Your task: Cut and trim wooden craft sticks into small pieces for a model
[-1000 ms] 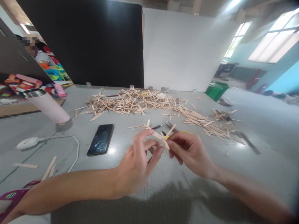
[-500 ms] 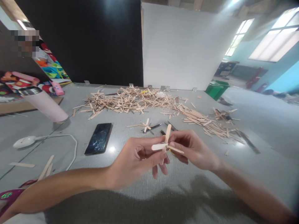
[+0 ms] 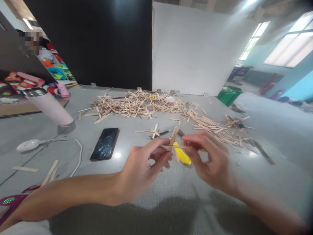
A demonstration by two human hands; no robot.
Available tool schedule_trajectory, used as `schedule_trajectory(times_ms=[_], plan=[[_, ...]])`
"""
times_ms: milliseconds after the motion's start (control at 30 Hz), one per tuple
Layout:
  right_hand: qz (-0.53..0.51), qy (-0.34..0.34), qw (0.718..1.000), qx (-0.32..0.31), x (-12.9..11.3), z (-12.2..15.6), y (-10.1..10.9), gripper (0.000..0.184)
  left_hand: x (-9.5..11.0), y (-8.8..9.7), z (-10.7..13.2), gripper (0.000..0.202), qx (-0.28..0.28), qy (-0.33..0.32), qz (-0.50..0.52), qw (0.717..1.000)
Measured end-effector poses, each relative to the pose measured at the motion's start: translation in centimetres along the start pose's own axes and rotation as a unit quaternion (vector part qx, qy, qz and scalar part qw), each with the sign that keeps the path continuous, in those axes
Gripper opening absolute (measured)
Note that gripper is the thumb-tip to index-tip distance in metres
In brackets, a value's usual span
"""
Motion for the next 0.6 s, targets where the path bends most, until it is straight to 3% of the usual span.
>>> schedule_trajectory(times_ms=[67,167,300,600], plan=[[0.051,0.085,0.994,-0.041,-1.7,0.5,-0.7,0.029,0.4,0.1,0.3,0.031,0.005,-0.018,-0.017,1.0],[0.106,0.122,0.984,-0.074,-2.7,1.1,-1.4,0.029,0.4,-0.2,0.7,0.035,-0.007,-0.003,-0.003,1.0],[0.157,0.11,0.98,-0.059,-2.6,1.3,-1.5,0.02,0.1,-0.5,1.1,0.024,0.013,0.009,0.057,0.998],[0.102,0.067,0.992,-0.036,-1.4,2.1,-1.8,0.022,0.3,-0.4,1.7,0.03,0.065,-0.026,0.052,0.996]])
Point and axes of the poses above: each hand's wrist, its own z-axis away from the middle knuckle, its own y-axis out of the back of the hand, x = y × z, the point moved 8 cm from there along -z, towards the middle knuckle, and after that the axes turned 12 degrees about -z, right-handed, at the moved point
